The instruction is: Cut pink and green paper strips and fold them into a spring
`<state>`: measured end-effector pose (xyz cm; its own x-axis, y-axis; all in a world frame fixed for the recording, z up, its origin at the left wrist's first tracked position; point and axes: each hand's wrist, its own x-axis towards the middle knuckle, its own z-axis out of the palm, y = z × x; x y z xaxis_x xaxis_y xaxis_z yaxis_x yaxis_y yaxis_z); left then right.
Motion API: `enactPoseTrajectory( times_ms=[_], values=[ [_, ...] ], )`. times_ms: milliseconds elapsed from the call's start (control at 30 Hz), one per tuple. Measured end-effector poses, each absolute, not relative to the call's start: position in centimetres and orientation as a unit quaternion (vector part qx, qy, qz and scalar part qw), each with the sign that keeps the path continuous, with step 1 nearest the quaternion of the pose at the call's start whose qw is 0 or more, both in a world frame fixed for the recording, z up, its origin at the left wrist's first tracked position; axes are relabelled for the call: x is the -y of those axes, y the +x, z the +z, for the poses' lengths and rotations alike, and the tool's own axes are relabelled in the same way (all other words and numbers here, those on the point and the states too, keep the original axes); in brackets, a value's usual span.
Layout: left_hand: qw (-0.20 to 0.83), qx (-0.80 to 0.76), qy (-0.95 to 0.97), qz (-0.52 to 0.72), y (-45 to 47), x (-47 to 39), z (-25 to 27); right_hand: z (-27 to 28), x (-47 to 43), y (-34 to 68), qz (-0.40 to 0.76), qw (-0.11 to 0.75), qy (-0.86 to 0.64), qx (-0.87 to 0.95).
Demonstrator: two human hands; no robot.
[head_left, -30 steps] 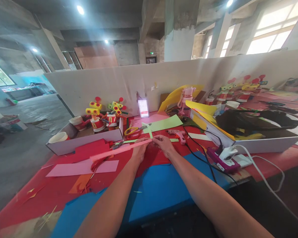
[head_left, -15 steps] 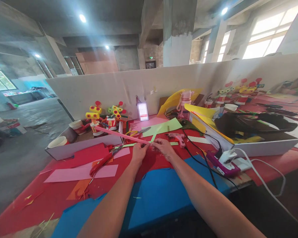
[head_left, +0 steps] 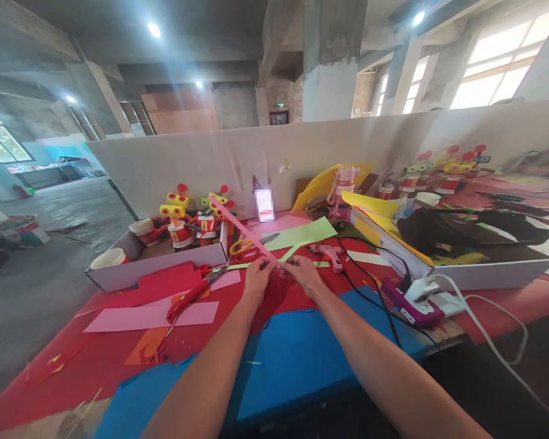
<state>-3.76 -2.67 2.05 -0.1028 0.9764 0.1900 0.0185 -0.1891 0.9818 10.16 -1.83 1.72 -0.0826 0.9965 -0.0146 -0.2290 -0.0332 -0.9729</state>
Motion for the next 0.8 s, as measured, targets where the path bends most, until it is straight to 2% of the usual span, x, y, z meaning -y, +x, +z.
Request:
enactPoseTrajectory(
  times_ms=[200,467,633,800],
  values=[
    [0.459,-0.447,0.515,0.569,-3.5,2.8,2.0,1.6,1.8,9.9,0.592,0.572,-0.392,0.411],
    [0.418,-0.472,0.545,0.553,-3.7,2.7,2.1,1.1,1.5,9.8,0.605,0.538,-0.406,0.424],
    [0.444,-0.453,0.528,0.566,-3.4,2.8,2.4,0.8,1.1,9.8,0.571,0.567,-0.412,0.427],
    [0.436,-0.469,0.513,0.572,-3.3,3.0,2.4,0.5,0.9,10.0,0.594,0.531,-0.373,0.475]
  ],
)
